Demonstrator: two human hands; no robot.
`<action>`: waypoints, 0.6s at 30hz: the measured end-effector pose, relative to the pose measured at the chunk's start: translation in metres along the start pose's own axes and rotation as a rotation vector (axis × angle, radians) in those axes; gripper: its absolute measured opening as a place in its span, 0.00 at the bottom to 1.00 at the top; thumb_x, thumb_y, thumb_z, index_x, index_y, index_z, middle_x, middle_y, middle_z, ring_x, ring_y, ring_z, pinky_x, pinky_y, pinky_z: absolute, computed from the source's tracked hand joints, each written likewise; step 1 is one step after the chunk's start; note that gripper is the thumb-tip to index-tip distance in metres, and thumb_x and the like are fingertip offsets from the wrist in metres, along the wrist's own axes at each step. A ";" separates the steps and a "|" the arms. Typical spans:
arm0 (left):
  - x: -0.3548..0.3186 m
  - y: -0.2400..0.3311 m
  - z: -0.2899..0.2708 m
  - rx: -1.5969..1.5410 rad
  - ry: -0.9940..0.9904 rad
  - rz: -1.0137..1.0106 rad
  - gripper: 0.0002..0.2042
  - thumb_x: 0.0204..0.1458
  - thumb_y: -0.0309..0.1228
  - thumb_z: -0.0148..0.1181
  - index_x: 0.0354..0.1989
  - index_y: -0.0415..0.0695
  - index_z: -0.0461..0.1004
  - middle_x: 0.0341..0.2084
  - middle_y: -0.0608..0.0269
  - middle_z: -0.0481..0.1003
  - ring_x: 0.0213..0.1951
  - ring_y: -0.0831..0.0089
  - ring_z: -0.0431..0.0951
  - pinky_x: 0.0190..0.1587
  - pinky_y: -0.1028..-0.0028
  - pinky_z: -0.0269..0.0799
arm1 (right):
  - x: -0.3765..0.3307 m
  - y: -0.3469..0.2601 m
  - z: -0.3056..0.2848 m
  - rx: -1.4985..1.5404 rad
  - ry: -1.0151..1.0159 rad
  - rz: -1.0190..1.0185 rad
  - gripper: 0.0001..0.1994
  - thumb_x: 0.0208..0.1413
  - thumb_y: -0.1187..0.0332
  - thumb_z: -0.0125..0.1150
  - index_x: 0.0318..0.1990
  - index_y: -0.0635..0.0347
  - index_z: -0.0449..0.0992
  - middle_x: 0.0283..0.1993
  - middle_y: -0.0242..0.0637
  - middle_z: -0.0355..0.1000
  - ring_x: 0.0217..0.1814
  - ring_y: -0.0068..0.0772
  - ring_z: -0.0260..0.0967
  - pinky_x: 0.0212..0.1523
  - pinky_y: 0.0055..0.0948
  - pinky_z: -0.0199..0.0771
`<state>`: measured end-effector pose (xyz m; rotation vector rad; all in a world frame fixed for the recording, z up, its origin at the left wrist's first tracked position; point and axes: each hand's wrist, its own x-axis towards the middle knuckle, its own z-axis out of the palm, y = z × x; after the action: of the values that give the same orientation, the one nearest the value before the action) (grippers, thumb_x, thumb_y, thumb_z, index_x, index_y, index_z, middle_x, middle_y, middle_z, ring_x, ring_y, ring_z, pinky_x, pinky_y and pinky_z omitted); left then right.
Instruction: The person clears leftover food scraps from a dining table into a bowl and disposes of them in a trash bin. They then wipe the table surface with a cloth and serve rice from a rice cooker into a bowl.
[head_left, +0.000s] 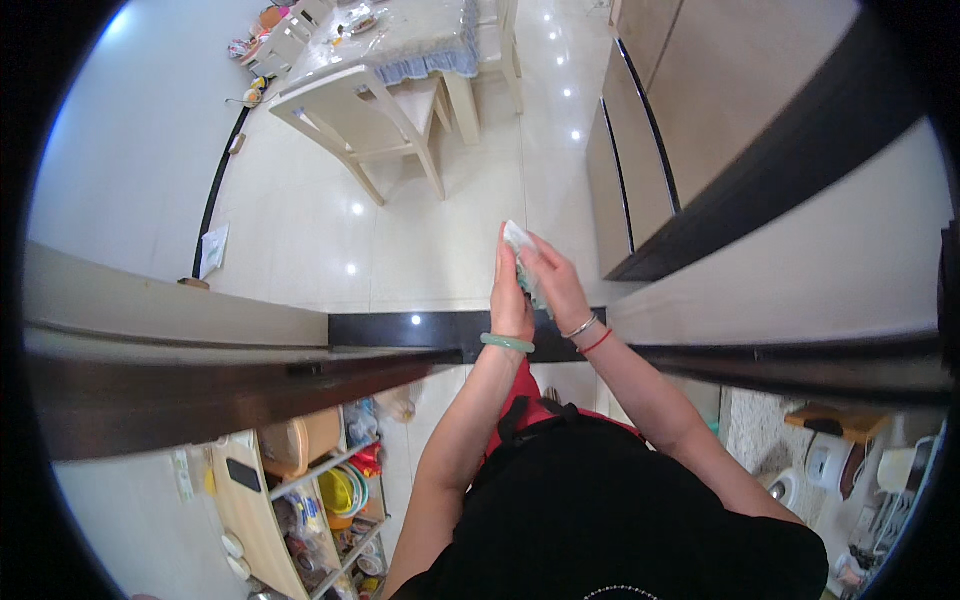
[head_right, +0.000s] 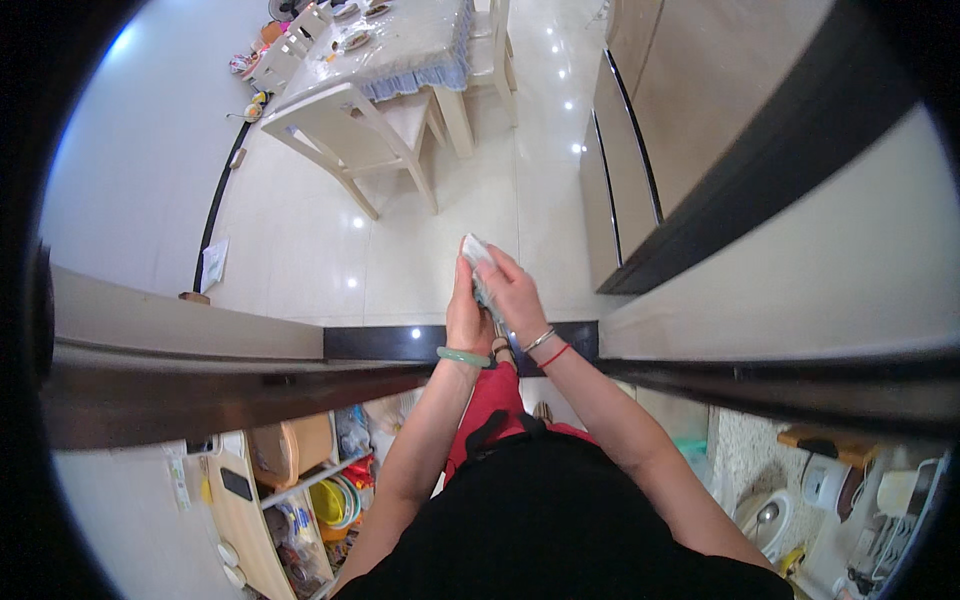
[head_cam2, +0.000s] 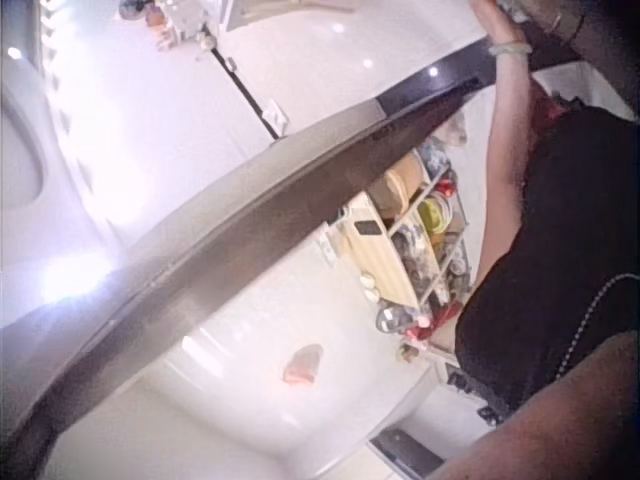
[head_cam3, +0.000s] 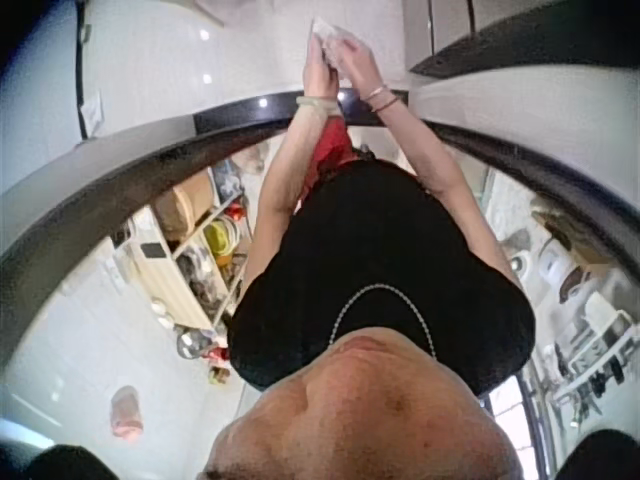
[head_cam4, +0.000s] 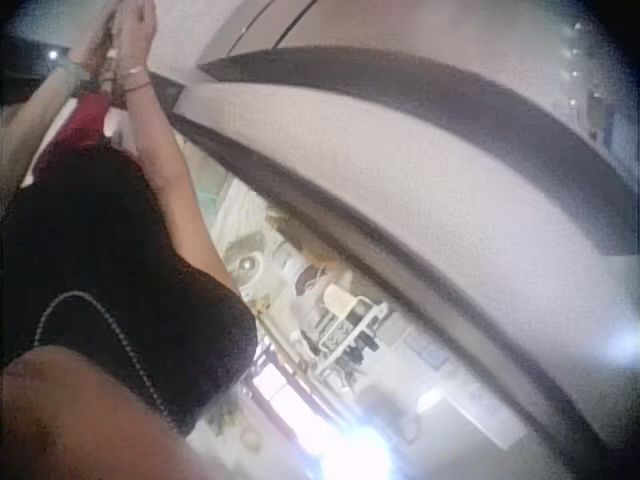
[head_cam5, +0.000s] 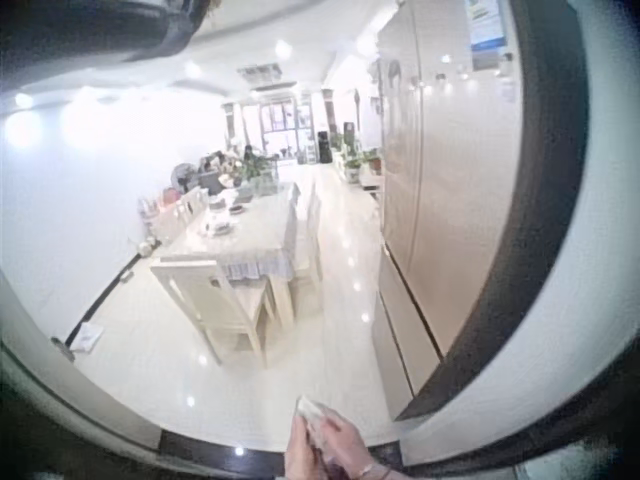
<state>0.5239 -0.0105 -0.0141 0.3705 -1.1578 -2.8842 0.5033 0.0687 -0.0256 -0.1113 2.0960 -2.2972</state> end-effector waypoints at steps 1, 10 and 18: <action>0.016 0.001 0.000 -0.058 0.048 -0.038 0.27 0.66 0.45 0.37 0.70 0.48 0.47 0.66 0.61 0.52 0.66 0.68 0.54 0.66 0.71 0.50 | 0.016 -0.005 0.005 -0.230 -0.034 -0.180 0.18 0.60 0.63 0.53 0.55 0.62 0.72 0.55 0.42 0.70 0.54 0.36 0.67 0.56 0.33 0.65; 0.164 0.020 0.031 -0.002 0.033 -0.071 0.25 0.65 0.47 0.41 0.65 0.47 0.54 0.59 0.64 0.62 0.60 0.72 0.63 0.62 0.70 0.59 | 0.180 0.014 0.008 -0.521 0.062 -0.260 0.16 0.60 0.65 0.51 0.54 0.58 0.73 0.56 0.43 0.68 0.57 0.44 0.63 0.58 0.36 0.62; 0.242 0.066 0.050 0.143 -0.108 -0.238 0.26 0.65 0.43 0.43 0.67 0.44 0.54 0.63 0.62 0.60 0.61 0.71 0.61 0.61 0.69 0.57 | 0.291 0.013 -0.020 -0.091 0.259 0.095 0.16 0.63 0.59 0.53 0.43 0.65 0.75 0.35 0.28 0.70 0.36 0.16 0.64 0.37 0.19 0.66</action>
<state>0.2725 -0.0479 0.0143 0.3840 -1.4347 -3.0650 0.2114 0.0669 -0.0305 0.2931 2.2662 -2.2676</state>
